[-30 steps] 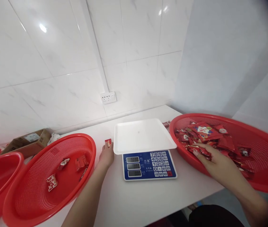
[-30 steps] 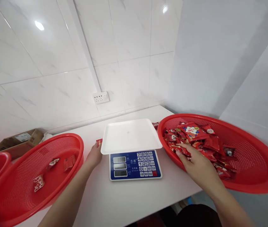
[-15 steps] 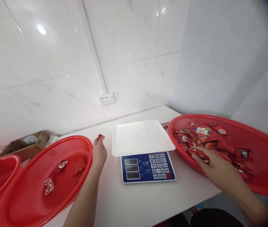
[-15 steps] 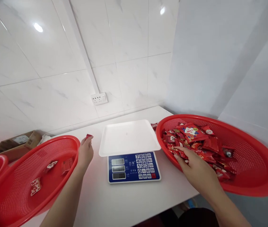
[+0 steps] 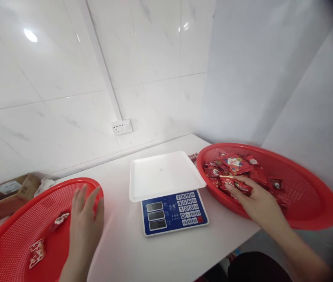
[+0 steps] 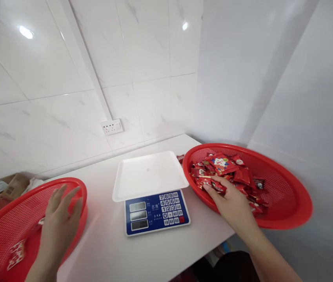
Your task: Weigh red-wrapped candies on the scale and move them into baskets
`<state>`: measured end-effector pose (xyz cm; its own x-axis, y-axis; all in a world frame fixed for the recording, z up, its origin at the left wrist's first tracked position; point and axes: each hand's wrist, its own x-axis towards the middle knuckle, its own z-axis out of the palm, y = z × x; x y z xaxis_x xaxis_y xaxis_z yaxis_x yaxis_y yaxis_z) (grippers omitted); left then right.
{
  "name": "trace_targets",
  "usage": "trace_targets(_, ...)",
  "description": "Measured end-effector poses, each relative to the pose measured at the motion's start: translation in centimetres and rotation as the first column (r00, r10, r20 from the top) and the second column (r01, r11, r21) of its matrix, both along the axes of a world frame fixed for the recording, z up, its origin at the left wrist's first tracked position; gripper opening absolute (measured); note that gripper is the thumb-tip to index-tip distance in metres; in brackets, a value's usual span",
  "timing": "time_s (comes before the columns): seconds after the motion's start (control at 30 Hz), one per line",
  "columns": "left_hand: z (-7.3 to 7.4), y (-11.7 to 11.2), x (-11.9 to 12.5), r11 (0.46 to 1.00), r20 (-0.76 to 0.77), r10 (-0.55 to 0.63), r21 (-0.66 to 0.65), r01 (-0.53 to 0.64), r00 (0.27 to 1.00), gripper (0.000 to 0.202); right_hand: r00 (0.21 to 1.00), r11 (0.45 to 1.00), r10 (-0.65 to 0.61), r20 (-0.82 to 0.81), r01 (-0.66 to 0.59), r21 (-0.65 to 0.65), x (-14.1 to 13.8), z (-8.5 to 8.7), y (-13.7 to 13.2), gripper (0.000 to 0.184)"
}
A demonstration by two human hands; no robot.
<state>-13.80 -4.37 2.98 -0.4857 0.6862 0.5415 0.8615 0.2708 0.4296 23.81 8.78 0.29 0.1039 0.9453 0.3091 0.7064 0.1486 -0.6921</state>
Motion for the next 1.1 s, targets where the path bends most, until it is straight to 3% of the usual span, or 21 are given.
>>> trace_targets(0.07,-0.3,0.9,3.2,0.978,0.214,-0.21,0.048,0.205,0.954,0.033,0.972,0.992,0.053,-0.228,-0.077,-0.096,-1.8,1.7,-0.7,0.04)
trace_targets(0.1,-0.4,1.5,5.0,0.942,0.378,-0.322,0.034,0.334,0.868,0.033,0.932,0.977,0.116,-0.342,-0.17,-0.131,-2.9,2.4,-1.0,0.041)
trace_targets(0.17,-0.6,2.7,8.6,0.812,0.647,-0.47,0.048,0.582,0.601,0.035,0.827,0.916,0.252,-0.502,-0.371,-0.151,-5.4,3.2,-1.6,0.039)
trace_targets(0.2,-0.7,3.4,10.1,0.751,0.715,-0.51,0.099,0.653,0.478,0.036,0.773,0.877,0.318,-0.549,-0.46,-0.14,-6.6,3.4,-1.9,0.037)
trace_targets(0.27,-0.9,4.7,12.1,0.674,0.79,-0.542,0.207,0.709,0.285,0.036,0.692,0.801,0.427,-0.582,-0.588,-0.112,-8.7,3.4,-2.2,0.033)
trace_targets(0.37,-1.2,6.5,12.8,0.687,0.825,-0.542,0.325,0.65,0.159,0.024,0.643,0.741,0.503,-0.578,-0.665,-0.096,-10.8,3.2,-2.2,0.03)
trace_targets(0.5,-1.7,7.8,11.6,0.73,0.851,-0.514,0.367,0.577,0.107,0.023,0.611,0.719,0.497,-0.617,-0.687,-0.101,-12.2,2.7,-1.3,0.033)
trace_targets(0.6,-2.0,8.1,10.8,0.746,0.858,-0.502,0.366,0.556,0.108,0.025,0.612,0.713,0.482,-0.627,-0.69,-0.126,-13.1,2.2,-0.3,0.034)
trace_targets(0.87,-2.1,7.3,9.1,0.849,0.873,-0.435,0.316,0.424,0.22,0.049,0.697,0.703,0.522,-0.492,-0.678,-0.213,-15.9,2.1,3.5,0.015)
trace_targets(1.0,-1.6,7.0,7.6,0.856,0.861,-0.453,0.349,0.38,0.231,0.055,0.765,0.752,0.508,-0.396,-0.618,-0.23,-16.4,2.0,5.3,0.015)
trace_targets(1.1,-1.0,6.8,6.3,0.856,0.864,-0.465,0.384,0.346,0.192,0.051,0.791,0.775,0.495,-0.36,-0.589,-0.231,-16.1,1.8,6.0,0.023)
